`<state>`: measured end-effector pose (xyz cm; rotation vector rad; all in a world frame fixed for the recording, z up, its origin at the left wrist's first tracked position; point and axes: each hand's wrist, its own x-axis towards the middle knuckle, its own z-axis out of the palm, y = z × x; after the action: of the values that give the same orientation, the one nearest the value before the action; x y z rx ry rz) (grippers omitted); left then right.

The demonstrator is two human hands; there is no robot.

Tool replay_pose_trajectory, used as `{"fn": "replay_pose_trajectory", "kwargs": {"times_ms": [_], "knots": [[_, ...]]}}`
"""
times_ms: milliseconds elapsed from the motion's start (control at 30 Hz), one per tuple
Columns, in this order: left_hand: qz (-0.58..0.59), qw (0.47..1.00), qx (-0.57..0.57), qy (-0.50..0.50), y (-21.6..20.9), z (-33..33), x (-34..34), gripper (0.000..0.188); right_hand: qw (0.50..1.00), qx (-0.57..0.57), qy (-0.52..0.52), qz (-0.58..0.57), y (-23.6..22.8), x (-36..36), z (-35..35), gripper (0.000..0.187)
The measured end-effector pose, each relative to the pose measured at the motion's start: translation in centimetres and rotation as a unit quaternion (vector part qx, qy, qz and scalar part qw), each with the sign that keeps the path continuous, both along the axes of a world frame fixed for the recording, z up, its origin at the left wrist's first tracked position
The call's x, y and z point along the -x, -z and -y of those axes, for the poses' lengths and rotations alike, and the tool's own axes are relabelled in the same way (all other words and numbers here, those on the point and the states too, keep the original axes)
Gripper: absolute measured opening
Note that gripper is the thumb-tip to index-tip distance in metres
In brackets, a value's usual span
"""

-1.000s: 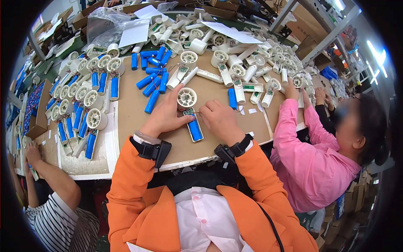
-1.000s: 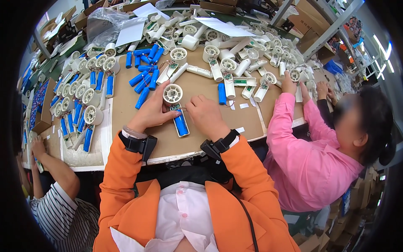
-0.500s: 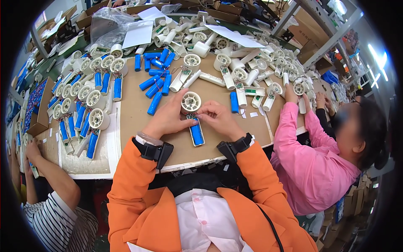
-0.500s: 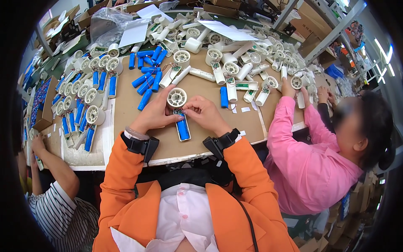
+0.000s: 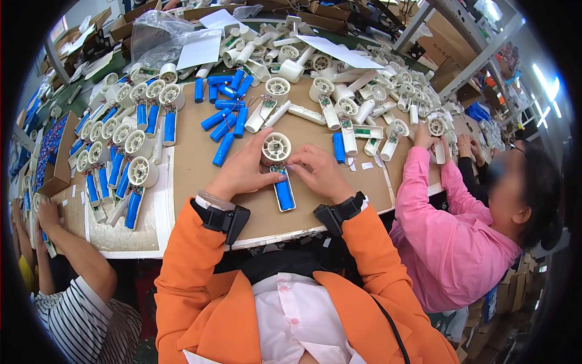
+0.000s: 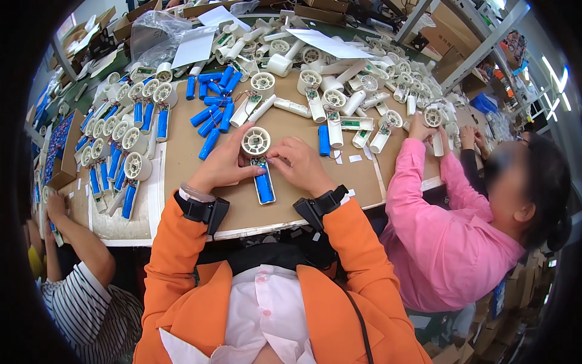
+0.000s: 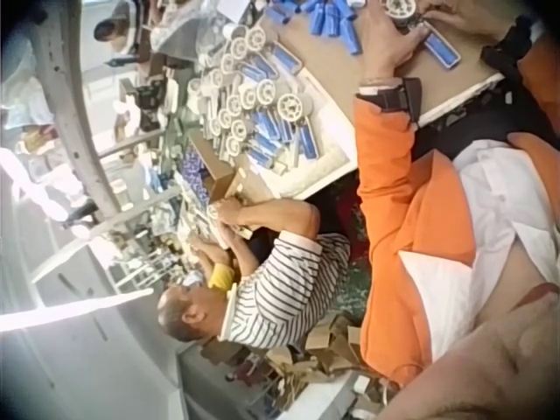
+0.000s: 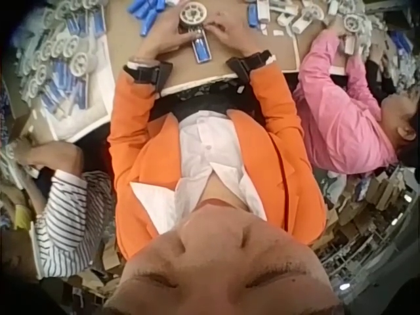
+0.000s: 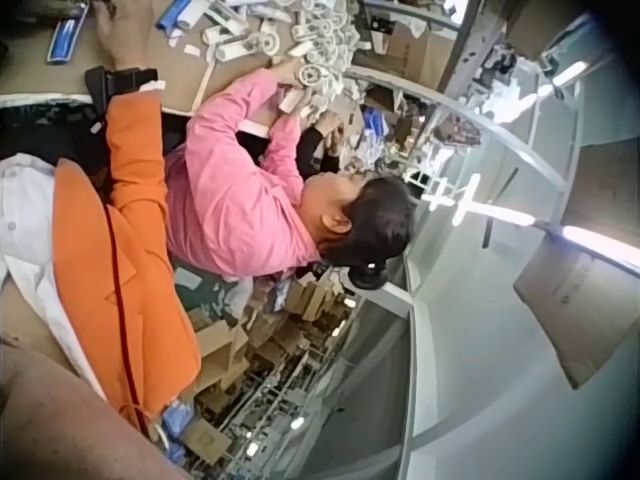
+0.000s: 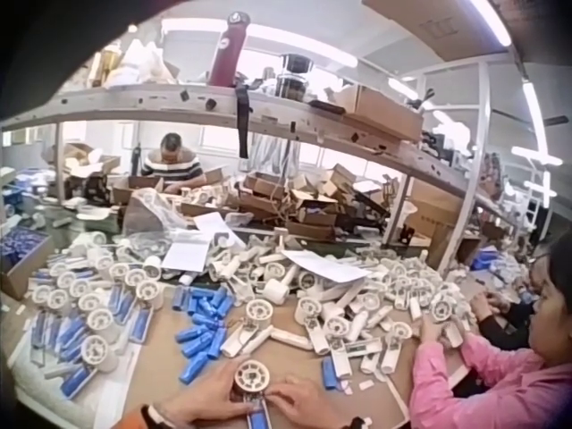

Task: The person picks up a blue battery, inserts it into a white plastic fan housing, and tucks the wires into place. They then fit a white plastic cover onto the housing and press the pieces together before setting the assembled unit aside.

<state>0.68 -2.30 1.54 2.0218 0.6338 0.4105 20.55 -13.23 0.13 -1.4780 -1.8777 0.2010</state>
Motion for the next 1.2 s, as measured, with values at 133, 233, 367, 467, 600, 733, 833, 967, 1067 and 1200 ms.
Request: {"fn": "replay_pose_trajectory", "kwargs": {"times_ms": [133,233,367,467,600,733,833,967,1067,1200], "knots": [[0.003,1.000,0.001,0.001,0.1,0.0,-0.1,0.099,0.999,-0.025,-0.012,0.024,0.0,0.0,-0.2,0.014],[0.005,1.000,0.003,0.002,0.3,-0.1,-0.1,0.099,0.998,-0.044,-0.023,0.033,0.1,0.0,-0.3,0.015],[0.004,1.000,0.001,0.005,0.4,-0.1,-0.1,0.099,0.997,-0.058,-0.042,0.031,0.0,0.0,-0.4,0.016],[0.008,1.000,-0.013,0.006,0.5,-0.1,-0.1,0.100,0.996,-0.064,-0.047,0.033,0.0,0.0,-0.4,0.017],[0.002,1.000,-0.015,0.003,0.6,-0.2,0.0,0.100,0.996,-0.062,-0.052,0.036,-0.4,0.0,-0.4,0.016],[0.006,1.000,-0.017,0.005,0.7,-0.2,0.0,0.100,0.996,-0.069,-0.049,0.040,-0.4,0.1,-0.3,0.016],[0.008,1.000,-0.002,0.008,0.6,-0.2,-0.1,0.100,0.993,-0.078,-0.054,0.063,-0.4,0.0,-0.2,0.018],[0.014,1.000,0.010,0.009,0.7,-0.2,-0.1,0.099,0.985,-0.106,-0.056,0.120,-0.5,0.2,-0.3,0.015],[0.010,1.000,0.009,0.007,0.7,-0.1,-0.1,0.099,0.979,-0.120,-0.051,0.155,-0.7,0.6,-0.1,0.013],[0.005,1.000,0.007,0.008,0.6,-0.1,-0.1,0.099,0.975,-0.115,-0.036,0.185,-0.8,1.3,0.4,0.015]]}}
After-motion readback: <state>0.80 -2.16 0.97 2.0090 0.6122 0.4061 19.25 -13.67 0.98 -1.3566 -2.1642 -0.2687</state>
